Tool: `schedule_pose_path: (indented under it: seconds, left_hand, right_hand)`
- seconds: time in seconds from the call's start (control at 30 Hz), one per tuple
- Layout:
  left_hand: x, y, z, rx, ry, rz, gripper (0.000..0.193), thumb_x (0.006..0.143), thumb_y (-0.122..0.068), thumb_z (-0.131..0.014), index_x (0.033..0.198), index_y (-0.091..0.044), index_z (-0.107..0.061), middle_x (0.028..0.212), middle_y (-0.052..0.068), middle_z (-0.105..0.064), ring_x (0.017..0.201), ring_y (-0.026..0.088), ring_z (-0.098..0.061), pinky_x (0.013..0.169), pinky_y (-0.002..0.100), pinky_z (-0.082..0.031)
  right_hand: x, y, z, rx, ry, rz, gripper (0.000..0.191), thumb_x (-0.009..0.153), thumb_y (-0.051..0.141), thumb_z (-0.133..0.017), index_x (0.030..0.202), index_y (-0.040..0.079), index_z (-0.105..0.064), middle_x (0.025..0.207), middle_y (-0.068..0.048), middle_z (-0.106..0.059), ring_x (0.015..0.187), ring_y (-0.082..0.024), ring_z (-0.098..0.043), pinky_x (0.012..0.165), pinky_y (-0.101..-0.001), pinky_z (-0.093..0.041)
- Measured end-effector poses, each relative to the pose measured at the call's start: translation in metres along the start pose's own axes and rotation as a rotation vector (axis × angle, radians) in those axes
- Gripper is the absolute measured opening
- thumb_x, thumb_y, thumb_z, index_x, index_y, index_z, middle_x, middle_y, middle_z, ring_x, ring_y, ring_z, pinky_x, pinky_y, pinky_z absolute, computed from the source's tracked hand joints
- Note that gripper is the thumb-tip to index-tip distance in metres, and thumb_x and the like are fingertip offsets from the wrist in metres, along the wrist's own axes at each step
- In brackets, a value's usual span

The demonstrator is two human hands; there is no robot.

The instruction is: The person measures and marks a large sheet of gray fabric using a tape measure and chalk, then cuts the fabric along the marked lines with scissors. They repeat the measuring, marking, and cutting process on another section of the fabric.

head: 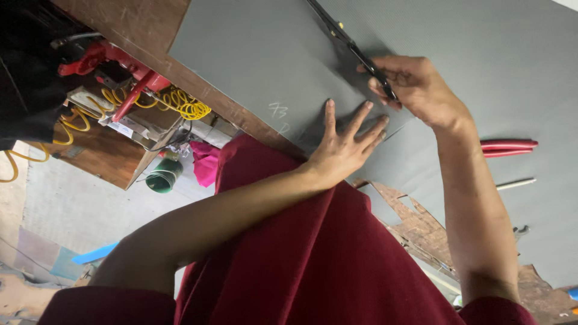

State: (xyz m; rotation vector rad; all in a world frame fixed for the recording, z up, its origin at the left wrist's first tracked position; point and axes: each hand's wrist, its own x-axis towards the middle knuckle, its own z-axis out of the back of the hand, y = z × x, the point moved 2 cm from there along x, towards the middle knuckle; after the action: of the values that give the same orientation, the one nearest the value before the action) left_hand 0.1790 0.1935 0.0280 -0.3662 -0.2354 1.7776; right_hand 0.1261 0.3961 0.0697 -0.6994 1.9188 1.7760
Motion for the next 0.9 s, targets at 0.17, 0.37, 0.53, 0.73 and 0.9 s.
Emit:
schedule_pose_path:
  seconds: [0.17, 0.37, 0.53, 0.73, 0.9]
  left_hand:
    - [0.002, 0.003, 0.005, 0.010, 0.016, 0.002, 0.056, 0.095, -0.034, -0.064, 0.149, -0.022, -0.060, 0.169, 0.003, -0.028, 0.155, 0.047, -0.008, 0.108, 0.092, -0.018]
    - [0.002, 0.004, 0.005, 0.010, 0.053, 0.004, 0.058, 0.094, -0.035, -0.064, 0.150, -0.022, -0.058, 0.169, 0.003, -0.025, 0.155, 0.047, -0.010, 0.107, 0.092, -0.020]
    - [0.003, 0.004, 0.004, 0.002, 0.077, -0.013, 0.060, 0.091, -0.034, -0.065, 0.150, -0.021, -0.058, 0.169, 0.004, -0.025, 0.154, 0.047, -0.012, 0.105, 0.092, -0.020]
    - [0.004, 0.006, 0.020, -0.042, 0.061, -0.002, 0.067, 0.085, -0.029, -0.070, 0.149, -0.022, -0.055, 0.167, 0.010, -0.023, 0.153, 0.045, -0.016, 0.103, 0.092, -0.014]
    - [0.002, 0.043, 0.039, -0.156, 0.003, 0.078, 0.067, 0.091, -0.038, -0.076, 0.149, -0.012, -0.052, 0.163, 0.022, -0.025, 0.152, 0.047, -0.024, 0.110, 0.090, -0.017]
  right_hand:
    - [0.022, 0.018, -0.012, -0.027, -0.029, -0.011, 0.032, 0.100, 0.017, -0.070, 0.126, -0.002, -0.070, 0.073, 0.003, -0.057, 0.062, -0.006, -0.049, 0.050, -0.0241, -0.036]
    - [0.050, 0.038, -0.024, -0.024, -0.034, 0.048, 0.031, 0.100, 0.020, -0.071, 0.123, -0.001, -0.070, 0.074, 0.003, -0.059, 0.059, -0.006, -0.047, 0.049, -0.0244, -0.035]
    - [0.060, 0.047, -0.030, -0.073, -0.060, 0.016, 0.032, 0.099, 0.023, -0.071, 0.121, 0.000, -0.072, 0.067, 0.001, -0.058, 0.054, -0.006, -0.045, 0.046, -0.0250, -0.033]
    - [0.033, 0.032, -0.024, -0.090, -0.094, -0.007, 0.035, 0.099, 0.025, -0.069, 0.125, 0.001, -0.072, 0.069, 0.002, -0.057, 0.057, -0.007, -0.047, 0.049, -0.0243, -0.036]
    - [-0.057, -0.015, -0.023, 0.232, -0.274, 0.129, 0.043, 0.104, 0.029, -0.067, 0.132, -0.004, -0.064, 0.075, 0.001, -0.054, 0.064, -0.009, -0.049, 0.058, -0.0251, -0.041]
